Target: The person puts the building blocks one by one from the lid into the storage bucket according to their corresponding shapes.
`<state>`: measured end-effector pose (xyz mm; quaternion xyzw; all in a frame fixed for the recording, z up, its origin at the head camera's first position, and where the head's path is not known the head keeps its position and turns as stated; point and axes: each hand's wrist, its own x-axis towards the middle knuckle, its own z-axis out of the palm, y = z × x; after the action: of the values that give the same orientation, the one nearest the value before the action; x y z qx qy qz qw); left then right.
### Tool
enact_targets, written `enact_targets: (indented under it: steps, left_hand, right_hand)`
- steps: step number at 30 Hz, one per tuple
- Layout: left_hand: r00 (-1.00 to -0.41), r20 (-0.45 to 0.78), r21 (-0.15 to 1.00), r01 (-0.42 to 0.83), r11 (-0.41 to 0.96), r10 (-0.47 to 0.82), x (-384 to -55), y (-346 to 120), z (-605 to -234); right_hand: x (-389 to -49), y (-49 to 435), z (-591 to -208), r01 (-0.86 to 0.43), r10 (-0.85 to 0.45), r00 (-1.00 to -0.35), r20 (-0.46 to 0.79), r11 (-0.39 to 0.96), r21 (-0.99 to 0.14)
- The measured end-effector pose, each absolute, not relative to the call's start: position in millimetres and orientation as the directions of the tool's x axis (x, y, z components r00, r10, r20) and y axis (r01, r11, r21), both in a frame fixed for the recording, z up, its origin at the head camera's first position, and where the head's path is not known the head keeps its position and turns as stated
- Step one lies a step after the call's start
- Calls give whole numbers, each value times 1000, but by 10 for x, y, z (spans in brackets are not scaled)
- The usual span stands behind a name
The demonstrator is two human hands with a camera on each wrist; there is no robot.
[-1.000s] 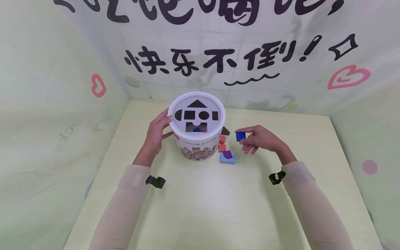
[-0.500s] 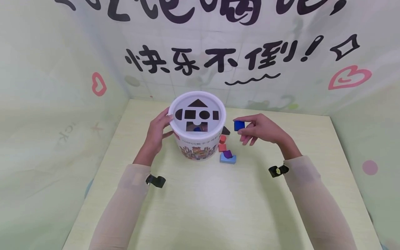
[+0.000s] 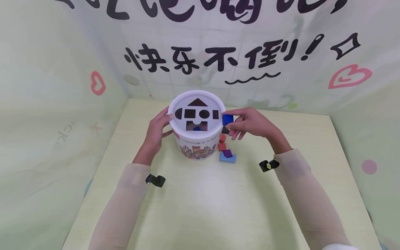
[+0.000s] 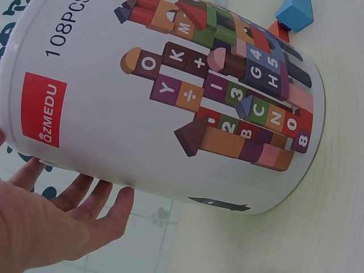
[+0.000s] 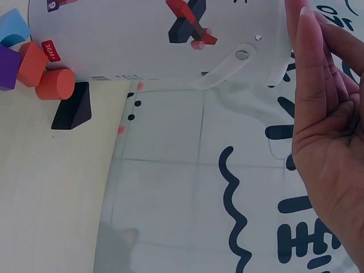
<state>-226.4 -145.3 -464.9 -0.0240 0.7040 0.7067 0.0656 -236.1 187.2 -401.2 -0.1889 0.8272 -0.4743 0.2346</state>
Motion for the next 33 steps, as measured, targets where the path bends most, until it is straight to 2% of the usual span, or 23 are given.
enact_targets:
  steps: [9, 33]
  left_hand:
    - [-991, -118, 993, -118, -6, 56, -2254, -1445, -4619]
    - [-990, -130, 992, -130, -1, 54, -2263, -1460, -4641]
  right_hand:
    - [-2409, 1642, -3982, -108, -555, -815, -164, 425, -899]
    - [-2526, 1209, -3899, -121, -547, -824, -146, 422, -899]
